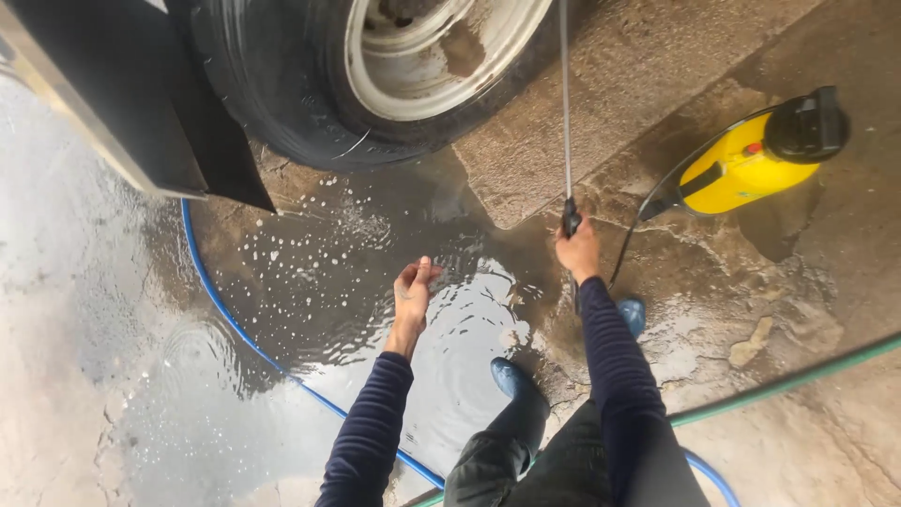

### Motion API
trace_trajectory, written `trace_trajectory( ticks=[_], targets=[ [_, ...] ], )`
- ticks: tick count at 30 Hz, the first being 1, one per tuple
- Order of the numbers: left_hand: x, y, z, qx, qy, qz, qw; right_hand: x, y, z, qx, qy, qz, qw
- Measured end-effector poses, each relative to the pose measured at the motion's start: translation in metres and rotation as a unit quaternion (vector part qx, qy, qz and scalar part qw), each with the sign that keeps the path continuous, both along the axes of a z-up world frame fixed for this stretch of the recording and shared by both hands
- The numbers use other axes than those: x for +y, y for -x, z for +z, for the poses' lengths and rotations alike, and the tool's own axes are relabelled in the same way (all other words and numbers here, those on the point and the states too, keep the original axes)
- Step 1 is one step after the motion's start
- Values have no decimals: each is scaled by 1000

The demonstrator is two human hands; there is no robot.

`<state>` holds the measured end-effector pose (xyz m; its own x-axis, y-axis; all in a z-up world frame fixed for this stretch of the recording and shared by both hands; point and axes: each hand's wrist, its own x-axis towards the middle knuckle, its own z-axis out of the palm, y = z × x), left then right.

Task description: The person uses a yellow pressure washer to clean the tires and undercarriage of a large truck. They move around the vehicle, spraying water on the wheels and the area beneath the truck.

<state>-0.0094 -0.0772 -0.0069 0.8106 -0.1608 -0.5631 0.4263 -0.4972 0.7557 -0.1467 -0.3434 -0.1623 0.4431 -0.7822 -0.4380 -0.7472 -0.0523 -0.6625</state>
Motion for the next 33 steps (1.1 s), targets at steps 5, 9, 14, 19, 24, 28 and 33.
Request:
trace_trajectory(
  ticks=[5, 9, 14, 19, 24, 28, 33],
  targets=[
    [-36, 14, -60, 6, -15, -28, 999, 40, 56, -12, 49, -143, 72, 986],
    [-111, 54, -27, 12, -6, -57, 998, 16, 98, -5, 19, -165, 135, 977],
    [-197, 80, -58, -57, 54, -82, 993, -42, 128, 100, -204, -272, -71, 938],
    [-263, 114, -81, -89, 84, -78, 989, -89, 145, 216, -266, -328, -190, 886],
    [-299, 131, -94, -58, 42, -59, 996, -176, 156, 318, -328, -306, -271, 852],
    [-333, 128, -128, -46, 50, -23, 997, -266, 182, 364, -501, -231, -305, 777],
    [-371, 147, -143, -4, -125, 72, 990, -413, 272, 286, -511, -7, -353, 784]
  ],
)
